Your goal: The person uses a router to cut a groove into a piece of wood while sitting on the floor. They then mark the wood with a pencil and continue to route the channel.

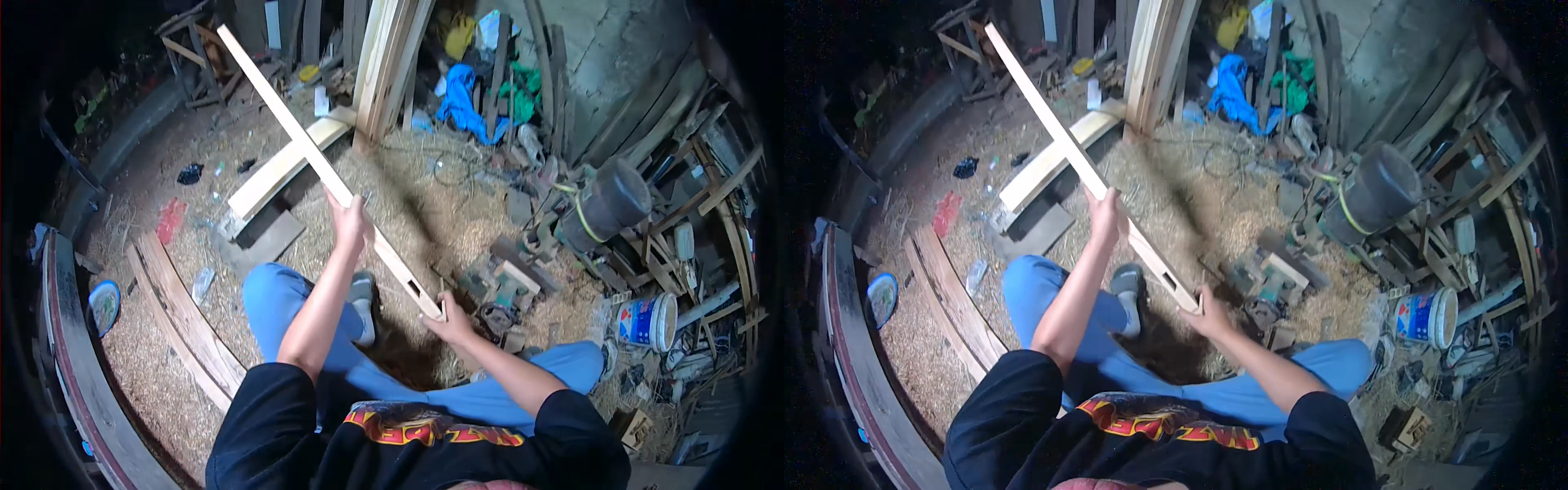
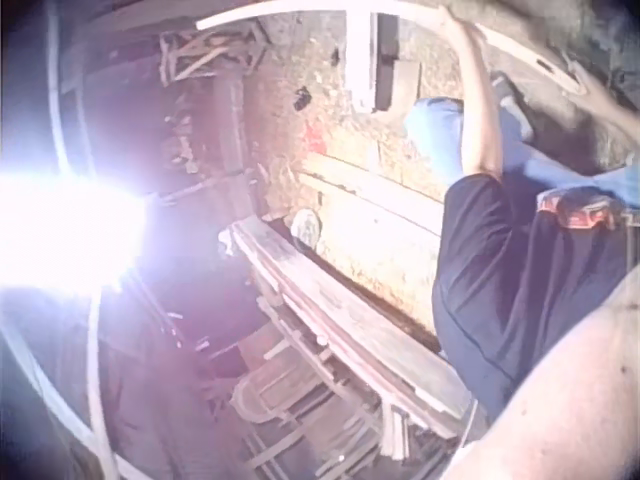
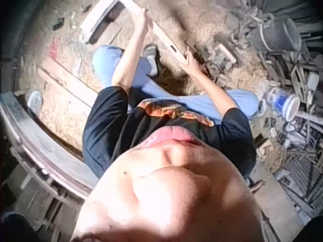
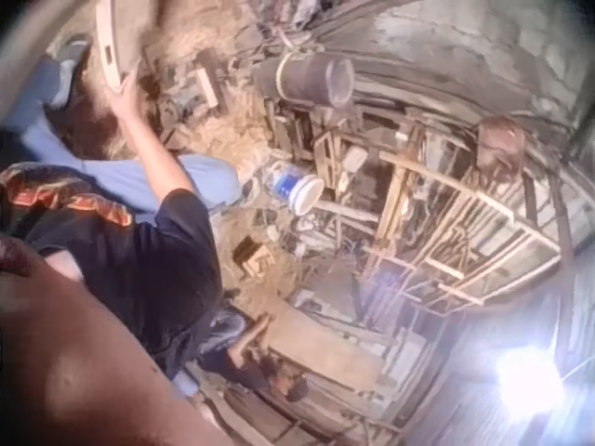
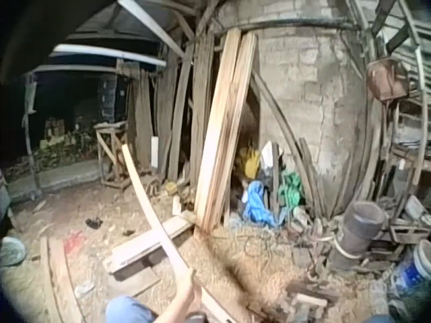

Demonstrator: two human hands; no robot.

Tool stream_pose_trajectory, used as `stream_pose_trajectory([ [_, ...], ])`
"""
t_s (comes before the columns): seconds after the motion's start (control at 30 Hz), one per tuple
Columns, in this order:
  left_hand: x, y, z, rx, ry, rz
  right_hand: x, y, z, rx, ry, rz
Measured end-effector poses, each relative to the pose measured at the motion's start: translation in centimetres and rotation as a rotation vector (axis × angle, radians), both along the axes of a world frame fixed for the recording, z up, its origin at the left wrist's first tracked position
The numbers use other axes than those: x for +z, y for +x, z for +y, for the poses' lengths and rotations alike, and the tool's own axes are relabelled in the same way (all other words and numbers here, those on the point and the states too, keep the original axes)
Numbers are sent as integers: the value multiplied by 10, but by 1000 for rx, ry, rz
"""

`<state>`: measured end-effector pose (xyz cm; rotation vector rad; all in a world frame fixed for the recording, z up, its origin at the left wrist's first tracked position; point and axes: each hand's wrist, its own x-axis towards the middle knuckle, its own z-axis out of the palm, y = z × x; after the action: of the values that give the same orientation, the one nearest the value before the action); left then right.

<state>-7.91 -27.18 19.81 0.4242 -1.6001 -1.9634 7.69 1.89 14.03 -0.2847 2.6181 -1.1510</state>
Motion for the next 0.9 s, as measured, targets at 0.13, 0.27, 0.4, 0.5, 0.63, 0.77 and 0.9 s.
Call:
stream_pose_trajectory([
  [0.13,45,4,7,-93,-152,120,1,8,-8,49,-67,276],
  [0.27,100,5,23,-200,-230,272,-10,-17,6,162,-143,425],
  [0.4,119,-6,19,-230,-337,334,42,-26,21,90,-192,211],
  [0.5,138,-23,34,-246,-503,487,54,-58,55,-51,-298,442],
  [0.63,156,-15,49,-387,-645,500,148,-59,63,-108,-489,562],
  [0.77,180,-3,73,-492,-827,575,225,-62,96,-135,-746,634],
  [0.9,184,-5,88,-611,-939,624,314,-48,128,-224,-839,780],
])
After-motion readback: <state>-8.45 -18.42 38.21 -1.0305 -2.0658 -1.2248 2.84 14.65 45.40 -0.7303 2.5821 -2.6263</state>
